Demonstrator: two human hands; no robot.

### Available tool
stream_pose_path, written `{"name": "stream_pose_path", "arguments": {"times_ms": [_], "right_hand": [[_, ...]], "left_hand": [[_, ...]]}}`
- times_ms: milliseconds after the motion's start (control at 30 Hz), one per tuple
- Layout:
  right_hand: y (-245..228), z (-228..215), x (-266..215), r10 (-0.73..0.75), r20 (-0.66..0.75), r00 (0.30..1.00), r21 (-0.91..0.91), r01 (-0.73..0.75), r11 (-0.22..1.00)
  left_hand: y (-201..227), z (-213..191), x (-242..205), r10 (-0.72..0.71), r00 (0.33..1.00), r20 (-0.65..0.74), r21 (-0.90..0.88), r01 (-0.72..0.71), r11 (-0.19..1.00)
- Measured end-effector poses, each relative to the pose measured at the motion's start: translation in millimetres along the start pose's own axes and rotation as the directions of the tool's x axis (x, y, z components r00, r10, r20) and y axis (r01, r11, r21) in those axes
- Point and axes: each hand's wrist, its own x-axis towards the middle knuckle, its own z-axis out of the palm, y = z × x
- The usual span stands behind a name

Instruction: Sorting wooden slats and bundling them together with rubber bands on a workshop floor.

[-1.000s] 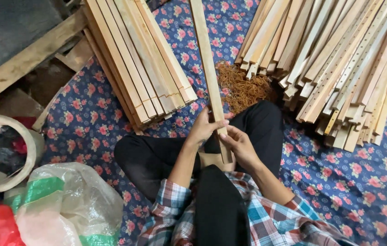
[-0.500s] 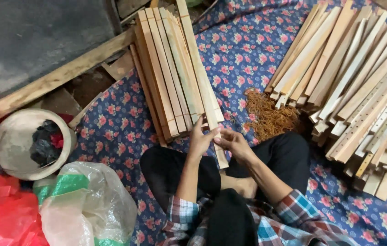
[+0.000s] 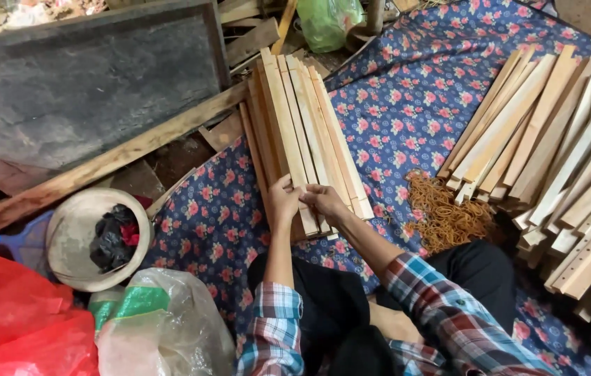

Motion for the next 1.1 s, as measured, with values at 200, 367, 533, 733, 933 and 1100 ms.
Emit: {"name": "stream_pose_path", "arguments": {"times_ms": [200, 367, 533, 733, 933, 1100], "right_hand": [[-5.8, 13.6, -10.7, -0.030, -0.055, 0.998, -0.144, 0.022, 0.989], [5.6, 17.7, -3.6, -0.070, -0.115, 0.991, -0.377, 0.021, 0.926], [17.8, 13.5, 13.7, -0.178, -0.160, 0.971, -0.601, 0.047, 0.798], [-14.7, 25.3, -13.2, -0.252, -0.074, 0.965, -0.815, 0.087, 0.573], [-8.2, 19.9, -39.4, -0.292, -0.094, 0.952, -0.692, 0.148, 0.706], [-13.7, -14.6, -113.0, -0.489, -0.029, 0.872, -0.550, 0.395, 0.736]], "left_hand": [[8.9, -6.8, -10.7, -0.076, 0.997, 0.015, 0.048, 0.076, 0.996], [0.1, -4.6, 4.4, -0.078, 0.997, 0.016, -0.003, 0.078, 0.997], [-18.6, 1.9, 25.5, -0.059, 0.998, 0.004, 0.060, 0.059, 0.996], [-36.1, 5.2, 32.5, -0.040, 0.998, -0.040, 0.200, 0.047, 0.979], [-49.2, 21.2, 24.0, 0.081, 0.996, -0.043, 0.248, -0.068, 0.966], [-59.5, 64.0, -16.3, 0.470, 0.846, -0.250, 0.416, -0.345, 0.841]]}}
